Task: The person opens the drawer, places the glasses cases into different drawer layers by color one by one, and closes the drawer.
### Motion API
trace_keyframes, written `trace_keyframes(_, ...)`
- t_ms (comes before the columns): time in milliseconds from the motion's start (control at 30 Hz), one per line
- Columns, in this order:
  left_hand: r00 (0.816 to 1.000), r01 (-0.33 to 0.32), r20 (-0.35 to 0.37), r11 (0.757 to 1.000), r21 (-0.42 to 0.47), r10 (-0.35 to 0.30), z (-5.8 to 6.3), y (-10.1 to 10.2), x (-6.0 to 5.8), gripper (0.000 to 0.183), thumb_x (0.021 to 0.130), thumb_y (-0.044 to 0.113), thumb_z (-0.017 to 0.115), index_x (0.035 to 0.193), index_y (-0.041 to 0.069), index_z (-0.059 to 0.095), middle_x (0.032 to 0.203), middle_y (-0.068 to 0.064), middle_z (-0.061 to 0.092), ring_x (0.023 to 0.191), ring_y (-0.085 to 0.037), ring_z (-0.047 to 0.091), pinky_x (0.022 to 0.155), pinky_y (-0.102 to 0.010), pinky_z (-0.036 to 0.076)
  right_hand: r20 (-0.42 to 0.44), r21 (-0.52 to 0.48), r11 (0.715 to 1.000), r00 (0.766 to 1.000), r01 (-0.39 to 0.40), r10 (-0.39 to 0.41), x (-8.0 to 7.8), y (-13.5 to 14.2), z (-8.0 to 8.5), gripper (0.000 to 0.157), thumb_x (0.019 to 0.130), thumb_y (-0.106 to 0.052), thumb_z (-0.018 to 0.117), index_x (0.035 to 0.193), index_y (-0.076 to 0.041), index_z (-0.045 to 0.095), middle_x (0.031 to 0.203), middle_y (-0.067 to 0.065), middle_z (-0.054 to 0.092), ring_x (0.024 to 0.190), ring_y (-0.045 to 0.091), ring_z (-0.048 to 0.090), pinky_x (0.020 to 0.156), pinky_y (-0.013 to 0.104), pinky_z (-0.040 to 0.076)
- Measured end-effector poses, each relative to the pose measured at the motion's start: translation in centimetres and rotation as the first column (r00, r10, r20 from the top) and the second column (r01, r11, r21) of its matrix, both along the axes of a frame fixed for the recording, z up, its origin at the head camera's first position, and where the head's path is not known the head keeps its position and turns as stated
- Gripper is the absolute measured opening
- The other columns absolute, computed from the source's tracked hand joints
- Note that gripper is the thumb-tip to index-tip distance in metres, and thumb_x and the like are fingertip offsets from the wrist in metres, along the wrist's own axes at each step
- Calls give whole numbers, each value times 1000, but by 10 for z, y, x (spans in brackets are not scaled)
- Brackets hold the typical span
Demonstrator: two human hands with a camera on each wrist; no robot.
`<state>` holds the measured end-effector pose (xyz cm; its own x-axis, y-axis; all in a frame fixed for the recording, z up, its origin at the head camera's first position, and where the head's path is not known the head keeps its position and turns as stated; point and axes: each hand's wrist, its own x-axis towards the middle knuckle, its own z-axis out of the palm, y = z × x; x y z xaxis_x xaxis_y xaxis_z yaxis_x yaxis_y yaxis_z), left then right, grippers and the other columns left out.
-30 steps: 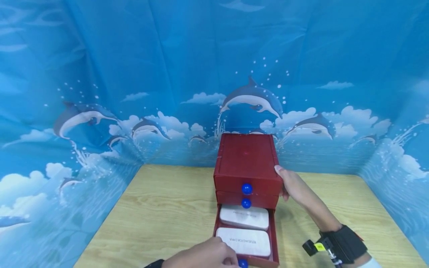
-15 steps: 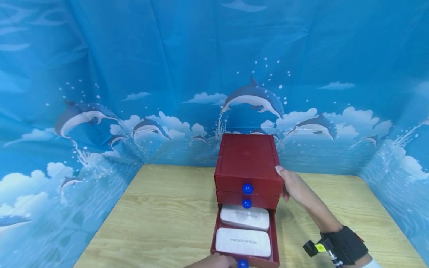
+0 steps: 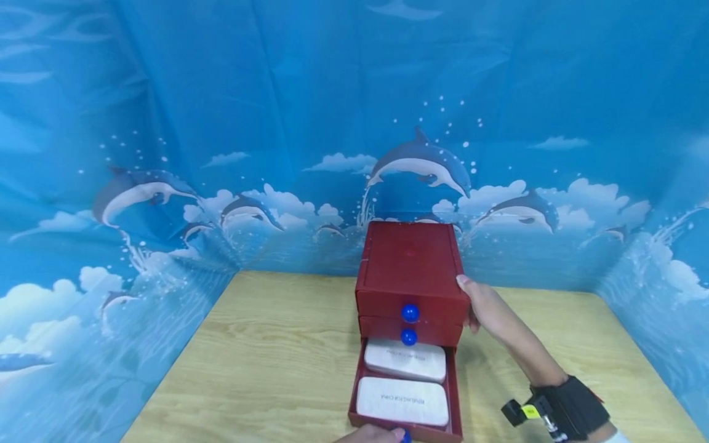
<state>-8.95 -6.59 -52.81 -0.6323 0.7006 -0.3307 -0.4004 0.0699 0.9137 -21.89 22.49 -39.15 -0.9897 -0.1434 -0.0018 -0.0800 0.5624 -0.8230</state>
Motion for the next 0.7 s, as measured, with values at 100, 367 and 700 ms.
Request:
trace_keyframes(100,998,-49,-37,998,-42,48,-1,0,-2,39,95,39,52,99,4,70,89,-4,69,80,-14,62,71,-27,51,5,-2,1000,1000,0,0,0,0,-1,75,101,-59,15,74,-4,59,60,17,57,48,27,55,52,38,49)
trace_keyframes(367,986,-152,-107,957,-248,129,6,10,-4,37,91,37,54,94,2,68,84,-5,68,75,-14,61,70,-28,51,3,2,1000,1000,-5,5,-1,1,-1,76,100,-61,14,76,-5,59,63,21,57,49,28,54,54,39,49)
trace_keyframes(700,986,-155,-108,934,-322,127,9,13,-9,42,90,44,54,94,4,67,87,-5,65,78,-16,58,75,-33,47,3,-7,1000,1000,-10,10,0,1,-2,76,100,-60,14,75,-5,59,61,20,57,48,27,54,52,39,49)
